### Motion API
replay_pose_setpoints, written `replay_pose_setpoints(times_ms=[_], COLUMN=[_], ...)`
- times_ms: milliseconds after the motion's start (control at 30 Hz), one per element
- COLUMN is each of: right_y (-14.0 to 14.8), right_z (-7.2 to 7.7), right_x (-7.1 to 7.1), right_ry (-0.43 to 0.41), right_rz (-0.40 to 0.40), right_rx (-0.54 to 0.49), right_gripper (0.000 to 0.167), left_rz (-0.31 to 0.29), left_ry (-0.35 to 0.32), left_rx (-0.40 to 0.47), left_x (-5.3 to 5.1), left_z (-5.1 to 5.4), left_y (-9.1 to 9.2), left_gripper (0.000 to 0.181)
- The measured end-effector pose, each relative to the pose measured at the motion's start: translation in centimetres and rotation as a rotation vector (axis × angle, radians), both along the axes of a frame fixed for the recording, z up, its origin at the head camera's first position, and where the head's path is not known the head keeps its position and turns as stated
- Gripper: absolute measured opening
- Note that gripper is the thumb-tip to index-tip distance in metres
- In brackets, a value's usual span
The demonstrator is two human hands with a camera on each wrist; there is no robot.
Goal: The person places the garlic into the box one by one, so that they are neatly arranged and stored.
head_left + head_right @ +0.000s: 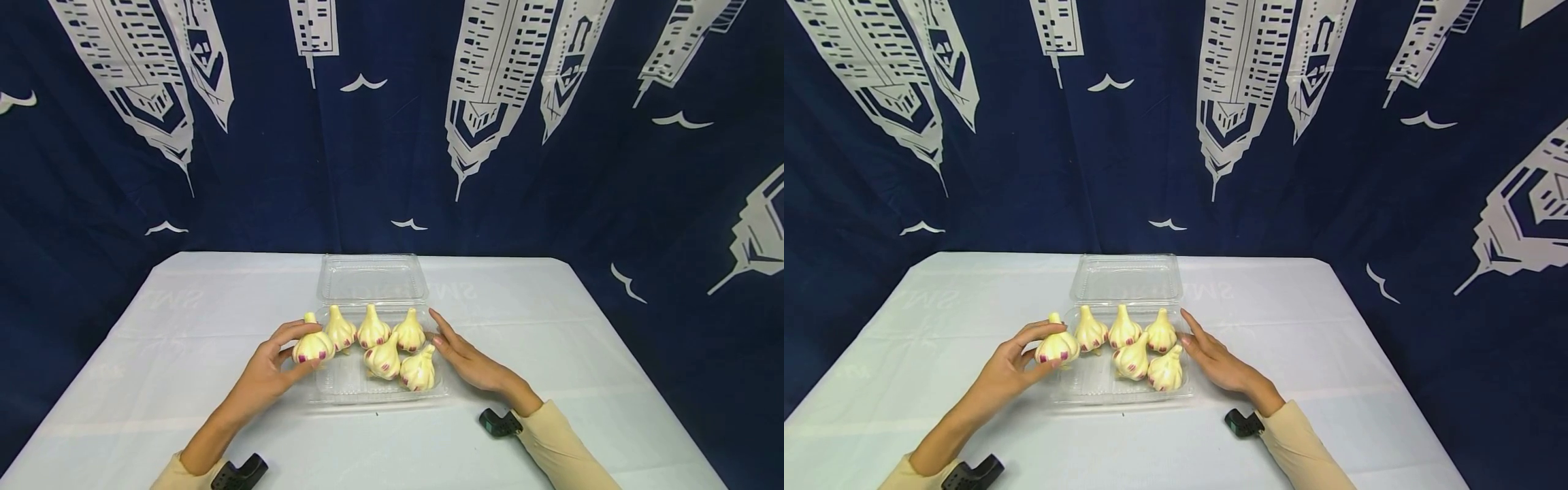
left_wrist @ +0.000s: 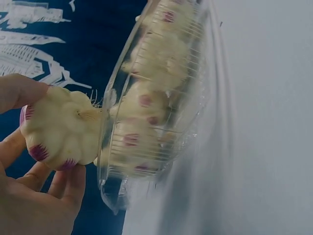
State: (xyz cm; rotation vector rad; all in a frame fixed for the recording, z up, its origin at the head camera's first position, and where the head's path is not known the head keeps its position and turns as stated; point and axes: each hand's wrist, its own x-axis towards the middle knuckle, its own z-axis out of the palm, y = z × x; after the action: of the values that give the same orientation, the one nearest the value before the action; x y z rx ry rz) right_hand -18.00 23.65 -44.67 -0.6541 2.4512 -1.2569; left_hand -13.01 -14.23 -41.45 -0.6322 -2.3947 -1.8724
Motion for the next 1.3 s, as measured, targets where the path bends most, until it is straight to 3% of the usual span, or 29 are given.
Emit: replay_pose_setpoints(times_ms=[233,467,800,1000,1300], right_y=[-0.1,-0.1,0.0,0.1,0.4], right_z=[0.0,0.0,0.0,-0.1,0.3], right_x=[0.0,-0.2,-0.2,0.0,-0.1], right_ry=[0.012,0.031,0.025,0.013,0.069], right_rz=[0.000,0.010,-0.006,-0.011,-0.033], right_rx=[0.001,0.003,0.014,0.007,0.033], right_gripper=[0.060,0.059,0.060,0.059,0.060], left_rz=[0.033,0.058,0.064,0.054,0.076], left_ry=[0.134,0.218,0.277,0.290,0.320], left_rx=[-0.162,-0.265,-0.410,-0.548,-0.534], left_x=[0.0,-0.1,-0.3,-0.1,0.0], left_z=[-0.1,-0.3,-1.6,-1.6,-1.4], left_y=[1.6,2.4,3.0,3.6,3.7], left_gripper=[0.051,0.052,0.043,0.040,0.036])
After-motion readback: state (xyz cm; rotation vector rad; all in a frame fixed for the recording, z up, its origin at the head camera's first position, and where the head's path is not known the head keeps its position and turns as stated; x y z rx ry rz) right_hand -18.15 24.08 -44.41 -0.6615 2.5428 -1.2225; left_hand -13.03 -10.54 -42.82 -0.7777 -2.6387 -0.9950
